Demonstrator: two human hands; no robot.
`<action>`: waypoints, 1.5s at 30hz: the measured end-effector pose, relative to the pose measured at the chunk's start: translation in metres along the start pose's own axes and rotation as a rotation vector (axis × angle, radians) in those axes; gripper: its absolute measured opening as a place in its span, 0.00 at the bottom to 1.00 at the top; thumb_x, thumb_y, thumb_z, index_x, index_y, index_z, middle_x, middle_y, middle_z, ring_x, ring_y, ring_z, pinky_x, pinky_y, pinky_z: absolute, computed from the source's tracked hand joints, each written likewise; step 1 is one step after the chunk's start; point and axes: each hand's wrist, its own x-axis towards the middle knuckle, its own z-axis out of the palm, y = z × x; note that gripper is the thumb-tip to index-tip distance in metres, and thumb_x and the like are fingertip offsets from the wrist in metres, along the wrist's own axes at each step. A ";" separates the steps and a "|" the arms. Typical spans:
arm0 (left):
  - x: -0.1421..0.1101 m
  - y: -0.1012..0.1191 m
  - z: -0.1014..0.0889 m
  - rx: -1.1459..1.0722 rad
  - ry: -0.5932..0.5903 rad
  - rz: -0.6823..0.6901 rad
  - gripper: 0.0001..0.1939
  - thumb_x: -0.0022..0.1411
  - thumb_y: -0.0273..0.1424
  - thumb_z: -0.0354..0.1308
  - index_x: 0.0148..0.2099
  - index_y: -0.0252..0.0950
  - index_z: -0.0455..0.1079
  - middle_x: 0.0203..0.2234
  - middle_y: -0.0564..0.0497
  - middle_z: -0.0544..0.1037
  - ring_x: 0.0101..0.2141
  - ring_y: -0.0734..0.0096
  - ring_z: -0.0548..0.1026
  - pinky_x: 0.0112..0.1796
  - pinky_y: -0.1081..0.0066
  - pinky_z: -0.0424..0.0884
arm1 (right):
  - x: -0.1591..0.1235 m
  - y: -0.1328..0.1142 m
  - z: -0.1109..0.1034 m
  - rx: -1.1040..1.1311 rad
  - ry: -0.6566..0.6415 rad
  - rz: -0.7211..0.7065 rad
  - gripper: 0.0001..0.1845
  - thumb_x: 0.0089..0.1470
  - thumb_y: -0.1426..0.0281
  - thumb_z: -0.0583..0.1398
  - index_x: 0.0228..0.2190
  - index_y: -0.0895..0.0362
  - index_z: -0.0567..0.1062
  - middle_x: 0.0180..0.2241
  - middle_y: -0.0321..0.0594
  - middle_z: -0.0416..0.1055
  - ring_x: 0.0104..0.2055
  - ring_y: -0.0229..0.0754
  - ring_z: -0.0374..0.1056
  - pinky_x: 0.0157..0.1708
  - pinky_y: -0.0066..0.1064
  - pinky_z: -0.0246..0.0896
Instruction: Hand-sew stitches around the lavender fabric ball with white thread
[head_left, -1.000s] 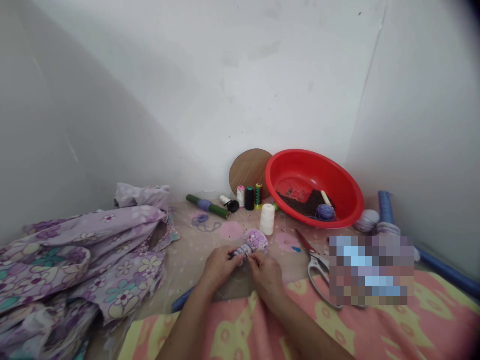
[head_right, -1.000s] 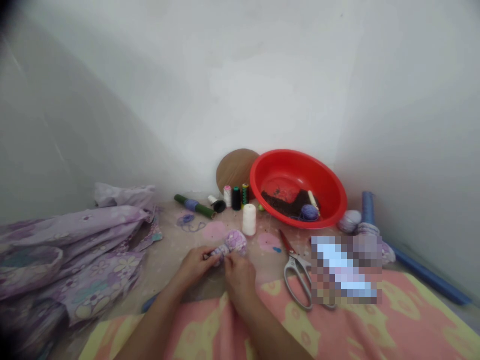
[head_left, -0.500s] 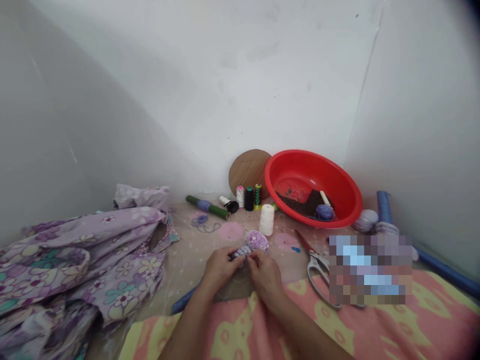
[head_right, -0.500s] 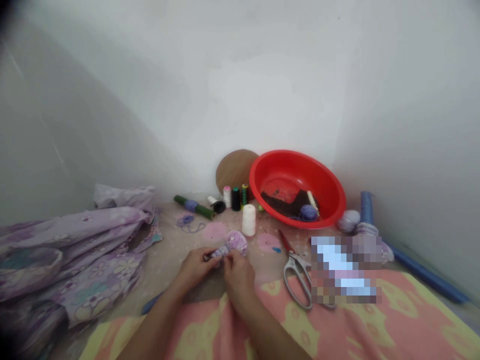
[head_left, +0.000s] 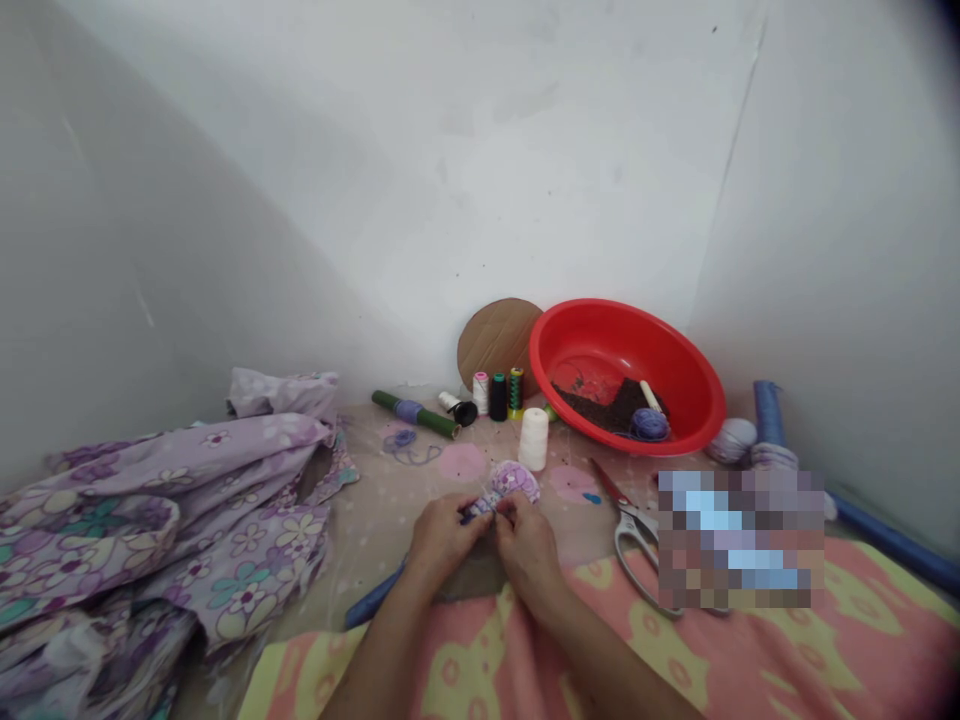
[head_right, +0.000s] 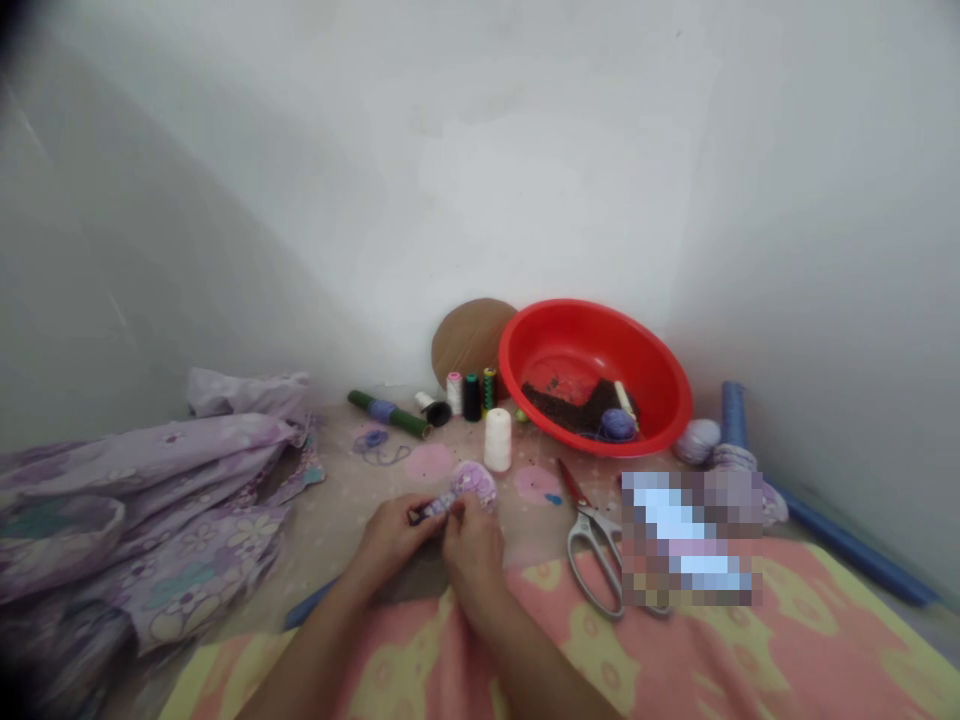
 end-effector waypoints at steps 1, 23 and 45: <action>-0.001 0.001 0.000 0.016 0.007 -0.006 0.20 0.50 0.41 0.49 0.42 0.38 0.70 0.37 0.50 0.74 0.36 0.68 0.70 0.33 0.76 0.61 | 0.000 0.000 -0.001 -0.013 -0.006 -0.020 0.09 0.45 0.74 0.50 0.30 0.56 0.67 0.25 0.37 0.70 0.29 0.38 0.65 0.26 0.25 0.53; -0.009 0.015 0.003 0.157 0.122 -0.109 0.18 0.46 0.42 0.53 0.41 0.44 0.67 0.37 0.55 0.74 0.36 0.71 0.70 0.33 0.76 0.60 | 0.008 -0.010 -0.020 -0.400 0.218 -0.453 0.05 0.46 0.72 0.55 0.26 0.56 0.71 0.41 0.44 0.64 0.47 0.47 0.51 0.50 0.43 0.37; -0.006 0.006 0.005 0.087 0.077 -0.053 0.19 0.48 0.42 0.53 0.42 0.41 0.67 0.37 0.52 0.73 0.36 0.70 0.69 0.31 0.77 0.59 | 0.024 -0.015 -0.054 0.984 0.352 -0.191 0.06 0.50 0.66 0.53 0.29 0.56 0.63 0.19 0.29 0.62 0.21 0.32 0.60 0.24 0.25 0.57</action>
